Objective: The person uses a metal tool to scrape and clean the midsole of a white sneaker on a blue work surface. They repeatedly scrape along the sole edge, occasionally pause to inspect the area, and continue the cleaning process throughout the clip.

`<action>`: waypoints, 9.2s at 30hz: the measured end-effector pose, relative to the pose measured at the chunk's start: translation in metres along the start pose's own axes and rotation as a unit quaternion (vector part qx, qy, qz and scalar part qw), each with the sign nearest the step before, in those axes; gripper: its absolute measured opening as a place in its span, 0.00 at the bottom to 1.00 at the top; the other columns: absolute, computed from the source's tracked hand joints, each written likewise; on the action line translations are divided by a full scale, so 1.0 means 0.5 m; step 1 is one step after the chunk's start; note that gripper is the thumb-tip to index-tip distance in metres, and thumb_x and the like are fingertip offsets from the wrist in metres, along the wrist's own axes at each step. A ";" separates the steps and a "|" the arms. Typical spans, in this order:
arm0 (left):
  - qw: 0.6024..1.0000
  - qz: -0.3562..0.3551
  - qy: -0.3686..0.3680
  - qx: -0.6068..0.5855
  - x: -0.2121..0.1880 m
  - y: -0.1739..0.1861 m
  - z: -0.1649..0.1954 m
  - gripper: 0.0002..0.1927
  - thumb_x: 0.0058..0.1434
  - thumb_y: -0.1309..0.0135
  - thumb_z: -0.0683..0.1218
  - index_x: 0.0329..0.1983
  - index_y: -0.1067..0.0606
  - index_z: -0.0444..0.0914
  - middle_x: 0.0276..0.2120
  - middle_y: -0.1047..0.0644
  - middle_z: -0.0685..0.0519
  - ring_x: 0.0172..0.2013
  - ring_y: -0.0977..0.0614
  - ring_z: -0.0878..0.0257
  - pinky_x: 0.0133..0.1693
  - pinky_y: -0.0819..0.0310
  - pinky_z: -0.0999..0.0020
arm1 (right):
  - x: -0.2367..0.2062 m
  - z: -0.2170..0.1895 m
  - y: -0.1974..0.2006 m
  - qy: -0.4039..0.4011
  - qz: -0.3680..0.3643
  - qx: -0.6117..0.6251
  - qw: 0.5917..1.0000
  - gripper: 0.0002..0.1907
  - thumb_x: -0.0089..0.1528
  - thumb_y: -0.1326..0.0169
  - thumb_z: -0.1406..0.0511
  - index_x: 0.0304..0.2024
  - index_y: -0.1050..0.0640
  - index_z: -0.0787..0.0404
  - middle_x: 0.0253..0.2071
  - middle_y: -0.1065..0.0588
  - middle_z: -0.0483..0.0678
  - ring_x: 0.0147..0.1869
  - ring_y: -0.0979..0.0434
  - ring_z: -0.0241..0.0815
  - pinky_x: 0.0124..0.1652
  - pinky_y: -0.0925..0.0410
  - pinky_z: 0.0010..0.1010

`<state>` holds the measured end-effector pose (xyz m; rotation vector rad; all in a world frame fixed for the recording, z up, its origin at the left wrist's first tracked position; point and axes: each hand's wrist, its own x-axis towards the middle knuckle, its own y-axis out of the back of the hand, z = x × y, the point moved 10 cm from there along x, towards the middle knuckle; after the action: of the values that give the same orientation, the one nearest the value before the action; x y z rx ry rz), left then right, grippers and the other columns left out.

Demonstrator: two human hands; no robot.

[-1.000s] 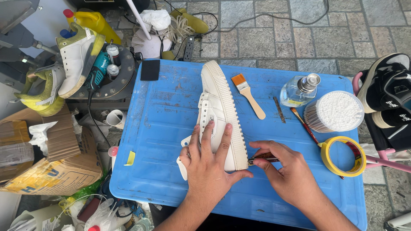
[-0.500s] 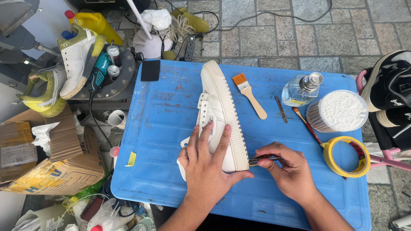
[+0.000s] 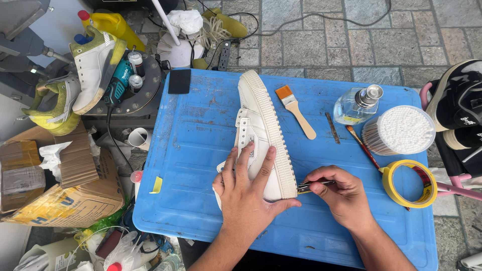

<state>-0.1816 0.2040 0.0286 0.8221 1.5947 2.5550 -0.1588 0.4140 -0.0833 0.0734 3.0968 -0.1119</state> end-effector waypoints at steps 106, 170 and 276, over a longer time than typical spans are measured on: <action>0.999 -0.011 -0.016 -0.037 0.008 0.027 -0.048 0.58 0.37 0.42 0.83 0.71 0.31 0.54 0.69 0.38 0.48 0.69 0.38 0.45 0.60 0.50 0.46 | -0.077 -0.047 -0.083 0.019 0.140 0.033 0.989 0.27 0.57 0.38 0.76 0.56 0.34 0.68 0.46 0.19 0.63 0.52 0.16 0.49 0.49 0.23 0.35; 0.999 0.002 -0.006 -0.037 0.012 0.024 -0.044 0.58 0.34 0.40 0.83 0.68 0.28 0.54 0.68 0.36 0.50 0.68 0.37 0.46 0.58 0.50 0.46 | -0.083 -0.102 -0.110 0.141 0.086 0.007 0.986 0.32 0.60 0.36 0.72 0.60 0.41 0.60 0.47 0.20 0.57 0.50 0.16 0.42 0.49 0.21 0.32; 0.961 -0.119 -0.164 -0.188 0.140 0.082 -0.064 0.34 0.40 0.29 0.67 0.49 0.21 0.51 0.71 0.34 0.53 0.74 0.39 0.50 0.70 0.53 0.38 | 0.154 -0.183 0.036 -0.009 0.188 -0.647 0.739 0.08 0.58 0.40 0.61 0.36 0.18 0.58 0.41 0.22 0.53 0.39 0.20 0.56 0.38 0.27 0.45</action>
<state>-0.2458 0.1780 0.0817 0.8883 1.0027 2.2933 -0.2387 0.4423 0.0030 0.5841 2.3108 1.9008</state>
